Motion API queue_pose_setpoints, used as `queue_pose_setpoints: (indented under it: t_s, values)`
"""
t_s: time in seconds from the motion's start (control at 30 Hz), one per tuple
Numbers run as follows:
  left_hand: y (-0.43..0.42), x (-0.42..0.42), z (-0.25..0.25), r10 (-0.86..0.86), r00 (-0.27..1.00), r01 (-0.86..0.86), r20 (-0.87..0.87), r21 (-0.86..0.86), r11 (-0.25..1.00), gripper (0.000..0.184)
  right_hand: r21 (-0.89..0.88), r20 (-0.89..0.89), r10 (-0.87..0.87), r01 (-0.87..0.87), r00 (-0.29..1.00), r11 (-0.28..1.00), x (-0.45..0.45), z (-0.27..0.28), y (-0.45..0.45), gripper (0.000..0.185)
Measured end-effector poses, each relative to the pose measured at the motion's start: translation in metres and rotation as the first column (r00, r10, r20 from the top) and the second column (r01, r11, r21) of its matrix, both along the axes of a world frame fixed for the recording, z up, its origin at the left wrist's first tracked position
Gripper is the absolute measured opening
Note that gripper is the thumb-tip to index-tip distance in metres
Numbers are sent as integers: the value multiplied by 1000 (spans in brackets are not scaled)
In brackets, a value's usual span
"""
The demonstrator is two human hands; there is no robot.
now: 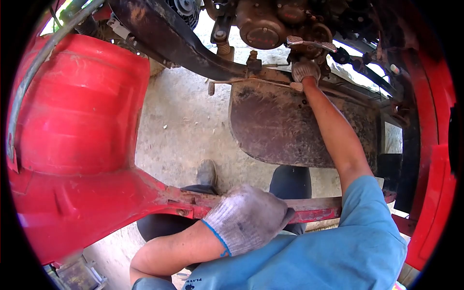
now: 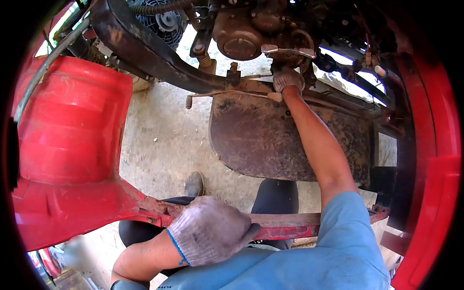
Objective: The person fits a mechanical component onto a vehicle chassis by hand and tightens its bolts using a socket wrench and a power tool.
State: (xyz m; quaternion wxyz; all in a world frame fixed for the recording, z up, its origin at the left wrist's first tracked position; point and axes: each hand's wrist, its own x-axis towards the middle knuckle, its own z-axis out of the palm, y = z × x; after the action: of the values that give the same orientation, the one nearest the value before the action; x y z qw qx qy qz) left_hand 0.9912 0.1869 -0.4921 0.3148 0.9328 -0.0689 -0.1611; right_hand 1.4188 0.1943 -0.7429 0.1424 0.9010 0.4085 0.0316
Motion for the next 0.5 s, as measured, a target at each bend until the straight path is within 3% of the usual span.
queue_pose_setpoints:
  t_s: [0.07, 0.17, 0.27, 0.4, 0.5]
  values:
    - [-1, -1, 0, -17, 1000, 17, -5, 9, 1000, 45, 35, -50, -72, 73, 996, 997, 2, -5, -2, 31]
    - [1, 1, 0, -1, 1000, 1, 0, -2, 1000, 45, 34, 29, -17, 16, 999, 999, -1, 6, 5, 31]
    - [0, 1, 1, -11, 1000, 11, -26, -12, 1000, 46, 59, -133, -113, 122, 985, 991, -11, 14, 0, 31]
    - [-1, 1, 1, 1, 998, 0, -58, 16, 1000, 47, -9, -100, -113, 113, 989, 994, 4, 2, 10, 31]
    - [-4, -1, 1, 46, 998, -46, -53, 7, 999, 47, 4, -14, 0, 0, 1000, 1000, 5, 0, -3, 33]
